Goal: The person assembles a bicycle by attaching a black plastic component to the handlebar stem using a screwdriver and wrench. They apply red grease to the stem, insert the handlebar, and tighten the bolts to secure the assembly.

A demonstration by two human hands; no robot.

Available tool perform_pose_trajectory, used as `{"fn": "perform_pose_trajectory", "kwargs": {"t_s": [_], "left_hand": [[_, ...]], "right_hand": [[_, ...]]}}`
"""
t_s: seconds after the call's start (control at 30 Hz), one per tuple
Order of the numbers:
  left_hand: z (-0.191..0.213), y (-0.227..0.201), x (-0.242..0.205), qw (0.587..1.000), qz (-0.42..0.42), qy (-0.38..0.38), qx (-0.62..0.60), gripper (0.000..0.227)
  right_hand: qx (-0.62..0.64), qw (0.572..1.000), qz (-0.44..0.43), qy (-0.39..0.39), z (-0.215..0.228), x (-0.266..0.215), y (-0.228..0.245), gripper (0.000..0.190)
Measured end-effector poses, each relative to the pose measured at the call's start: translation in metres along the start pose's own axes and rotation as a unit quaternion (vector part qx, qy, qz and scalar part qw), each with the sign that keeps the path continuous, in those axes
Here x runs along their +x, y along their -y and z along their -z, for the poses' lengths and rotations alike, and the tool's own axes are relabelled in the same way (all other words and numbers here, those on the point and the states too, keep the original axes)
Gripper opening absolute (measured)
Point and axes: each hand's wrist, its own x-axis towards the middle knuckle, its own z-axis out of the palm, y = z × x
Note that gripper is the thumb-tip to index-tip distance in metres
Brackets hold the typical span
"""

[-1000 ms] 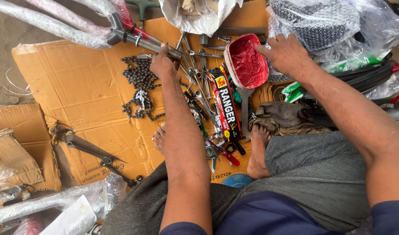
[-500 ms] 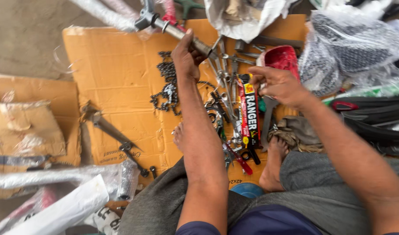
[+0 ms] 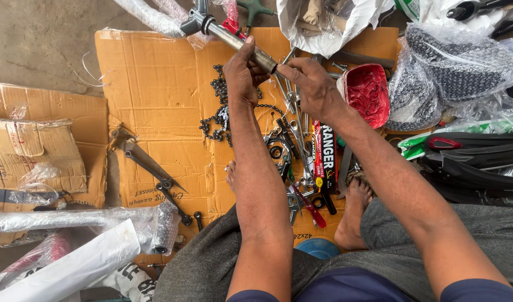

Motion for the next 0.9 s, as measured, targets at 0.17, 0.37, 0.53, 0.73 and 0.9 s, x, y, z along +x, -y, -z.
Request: {"fn": "perform_pose_trajectory", "kwargs": {"t_s": [0.17, 0.37, 0.53, 0.73, 0.9], "left_hand": [[0.001, 0.002, 0.001, 1.000, 0.010, -0.004, 0.012, 0.036], [0.003, 0.008, 0.002, 1.000, 0.005, 0.001, 0.010, 0.039], [0.011, 0.012, 0.000, 0.998, 0.010, 0.055, -0.031, 0.033], [0.029, 0.027, 0.007, 0.996, 0.041, 0.070, -0.042, 0.030], [0.028, 0.044, 0.015, 0.996, 0.056, 0.067, -0.023, 0.035]], "right_hand": [[-0.064, 0.998, 0.016, 0.022, -0.005, -0.004, -0.005, 0.069], [-0.130, 0.991, -0.009, 0.042, -0.032, -0.008, -0.011, 0.087], [0.479, 0.797, -0.362, 0.062, -0.049, -0.015, 0.025, 0.085], [0.722, 0.538, -0.433, -0.044, -0.024, -0.030, 0.035, 0.061], [0.634, 0.666, -0.384, -0.092, -0.020, -0.014, 0.024, 0.066]]}}
